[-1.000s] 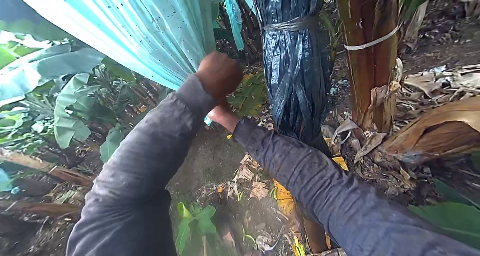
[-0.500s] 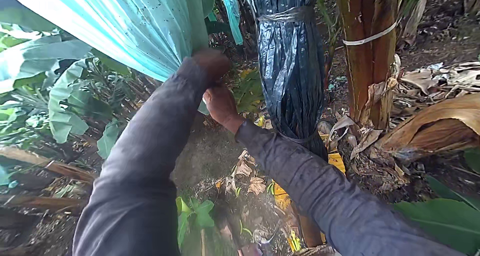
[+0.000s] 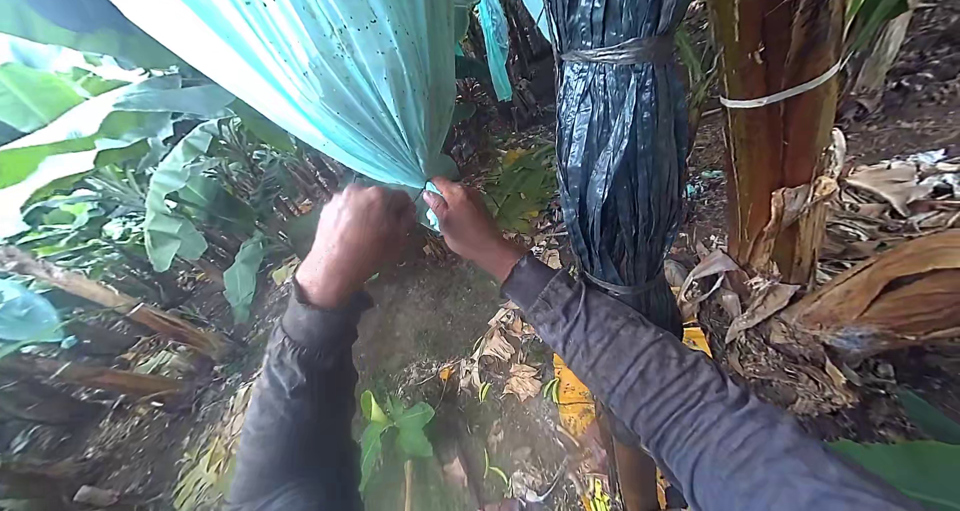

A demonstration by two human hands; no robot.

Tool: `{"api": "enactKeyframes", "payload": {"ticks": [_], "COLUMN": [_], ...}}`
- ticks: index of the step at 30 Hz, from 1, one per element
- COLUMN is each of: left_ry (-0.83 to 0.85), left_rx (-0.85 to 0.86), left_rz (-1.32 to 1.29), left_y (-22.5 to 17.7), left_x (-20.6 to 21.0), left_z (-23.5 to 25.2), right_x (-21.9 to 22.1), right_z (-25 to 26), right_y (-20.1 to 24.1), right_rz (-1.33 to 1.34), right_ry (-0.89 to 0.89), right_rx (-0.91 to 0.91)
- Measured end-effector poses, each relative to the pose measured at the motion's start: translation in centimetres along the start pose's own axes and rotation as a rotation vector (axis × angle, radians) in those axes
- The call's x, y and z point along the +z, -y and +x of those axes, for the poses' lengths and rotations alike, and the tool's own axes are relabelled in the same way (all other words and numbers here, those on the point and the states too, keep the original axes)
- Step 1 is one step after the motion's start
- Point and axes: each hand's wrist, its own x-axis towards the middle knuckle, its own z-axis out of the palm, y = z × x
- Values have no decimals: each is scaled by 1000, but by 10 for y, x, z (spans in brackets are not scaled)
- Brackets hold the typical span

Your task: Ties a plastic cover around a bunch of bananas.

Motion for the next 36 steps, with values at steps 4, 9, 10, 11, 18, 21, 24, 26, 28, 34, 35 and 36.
{"api": "enactKeyframes", "payload": {"ticks": [4,9,10,11,18,21,24,26,28,34,35,36], "left_ry": [114,277,308,335,-52,-286,-114,-177,-211,-283,-330,-376], "left_rx": [256,459,440,414,574,156,-338,-262,-163,-161,-123,-84], "left_rz": [419,624,626,631,211,-63,-251,-591,-984,-745,-657,-600], "left_y": [-62,-72,-73,-74,-48,-37,-1,26,37,33,33,35], "left_x": [-43,-3,4,7,2,-2,21,52,74,77,77,78], "left_z": [43,131,136,139,111,34,4,7,13,19,20,21], "right_x": [12,11,10,8,1,-7,2,9,15,14,12,10], "right_z": [-17,-21,-23,-23,-15,-8,-2,-4,-7,-3,-2,0], "right_y": [7,1,0,-1,-11,0,-3,-4,-3,1,0,1], "right_rz": [-285,-586,-620,-638,-369,79,224,213,144,-140,-147,-171], "right_ry": [-158,-272,-267,-261,-258,-28,62,26,-29,-137,-115,-86], "right_rx": [-105,-121,-100,-85,-191,-58,-105,-126,-126,-170,-166,-153]}}
